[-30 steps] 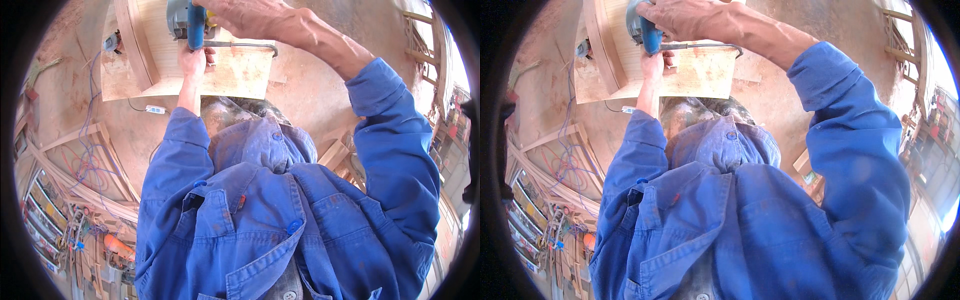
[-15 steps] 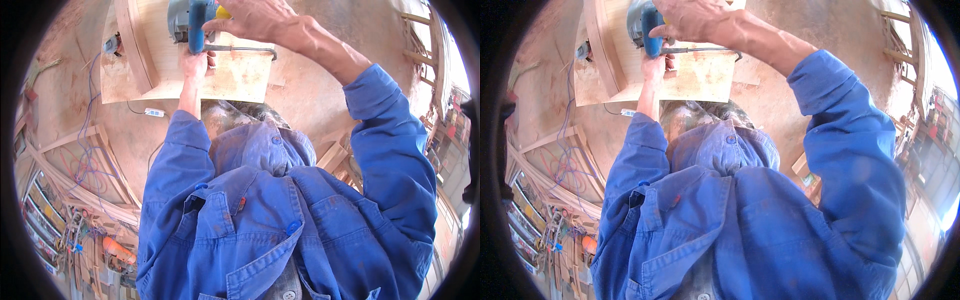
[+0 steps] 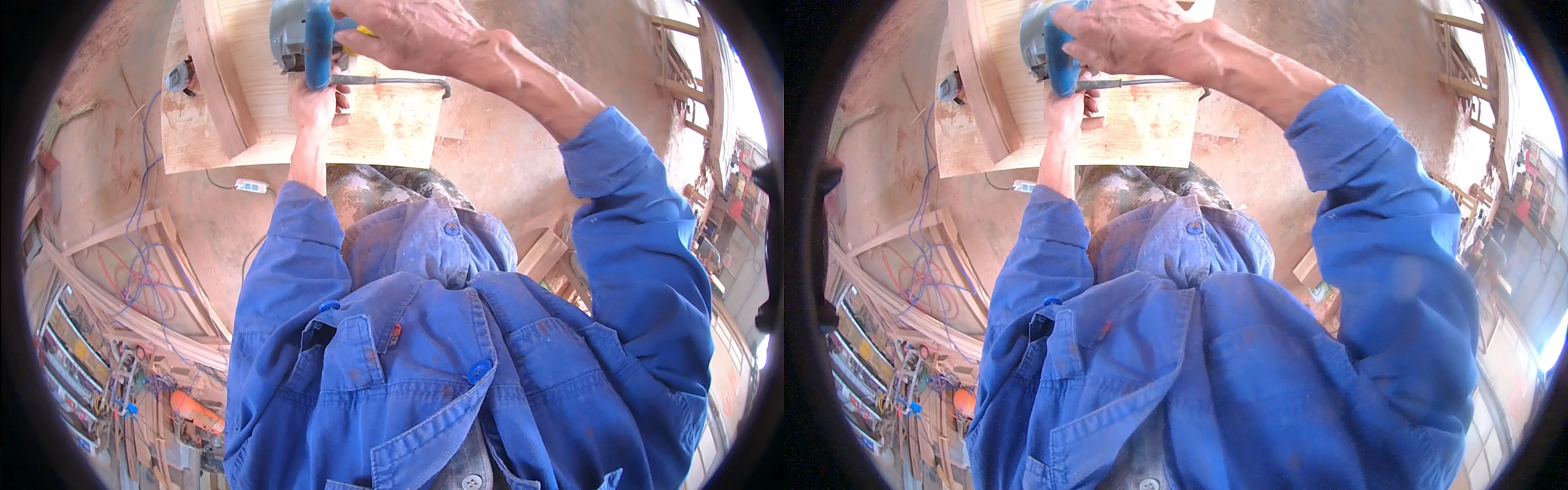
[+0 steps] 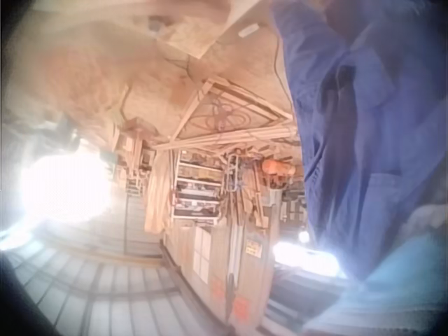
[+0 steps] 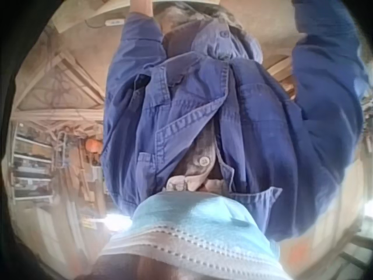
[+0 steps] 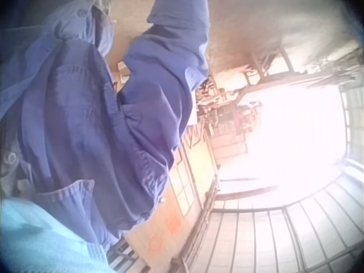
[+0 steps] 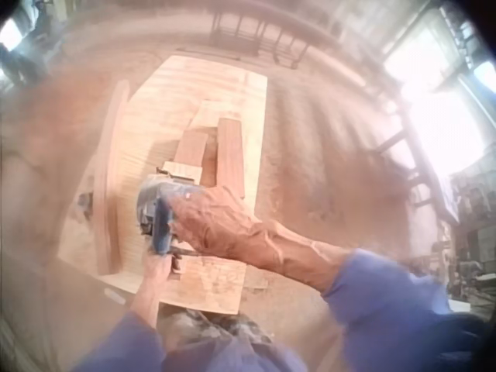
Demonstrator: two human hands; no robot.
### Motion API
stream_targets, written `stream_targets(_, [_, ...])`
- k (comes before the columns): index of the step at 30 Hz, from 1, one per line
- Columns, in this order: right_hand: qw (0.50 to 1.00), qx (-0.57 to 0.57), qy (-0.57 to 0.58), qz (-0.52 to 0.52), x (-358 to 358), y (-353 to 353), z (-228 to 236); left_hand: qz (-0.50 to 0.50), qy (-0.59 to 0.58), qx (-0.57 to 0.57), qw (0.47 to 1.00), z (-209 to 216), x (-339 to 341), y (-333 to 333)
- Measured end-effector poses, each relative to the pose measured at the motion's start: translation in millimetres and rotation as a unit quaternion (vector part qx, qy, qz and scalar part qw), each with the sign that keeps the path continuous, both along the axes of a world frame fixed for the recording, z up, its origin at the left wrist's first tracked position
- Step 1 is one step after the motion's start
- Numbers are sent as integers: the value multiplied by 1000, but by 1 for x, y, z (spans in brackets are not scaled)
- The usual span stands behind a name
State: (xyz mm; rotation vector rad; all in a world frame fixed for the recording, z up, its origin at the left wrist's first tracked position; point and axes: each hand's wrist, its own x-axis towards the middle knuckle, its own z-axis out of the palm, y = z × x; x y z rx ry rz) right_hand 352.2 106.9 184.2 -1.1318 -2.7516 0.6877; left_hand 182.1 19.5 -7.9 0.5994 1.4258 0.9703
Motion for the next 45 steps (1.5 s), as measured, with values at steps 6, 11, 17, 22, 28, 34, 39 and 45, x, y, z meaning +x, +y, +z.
stream_targets(6, [1000,17,9,-17,3,-5,5,8,13,16,1000,2,0,0])
stream_targets(11, [1000,20,13,-10,-2,0,-6,18,8,31,999,-2,-3,2])
stream_targets(17, [997,55,-24,-55,-13,-12,2,39,17,6,999,-11,0,3])
stream_targets(22, [972,183,147,2,-1,-27,-21,61,65,5,996,0,9,-2])
stream_targets(28, [995,47,-67,-65,-11,-35,-3,94,-17,73,993,-12,8,1])
stream_targets(34, [989,119,44,-73,-15,-36,-5,98,18,55,994,-11,8,1])
stream_targets(39, [995,98,-2,-18,-6,-28,-7,78,28,30,996,-4,13,4])
stream_targets(45, [994,90,7,-54,-12,-26,3,98,64,46,992,-12,11,4])
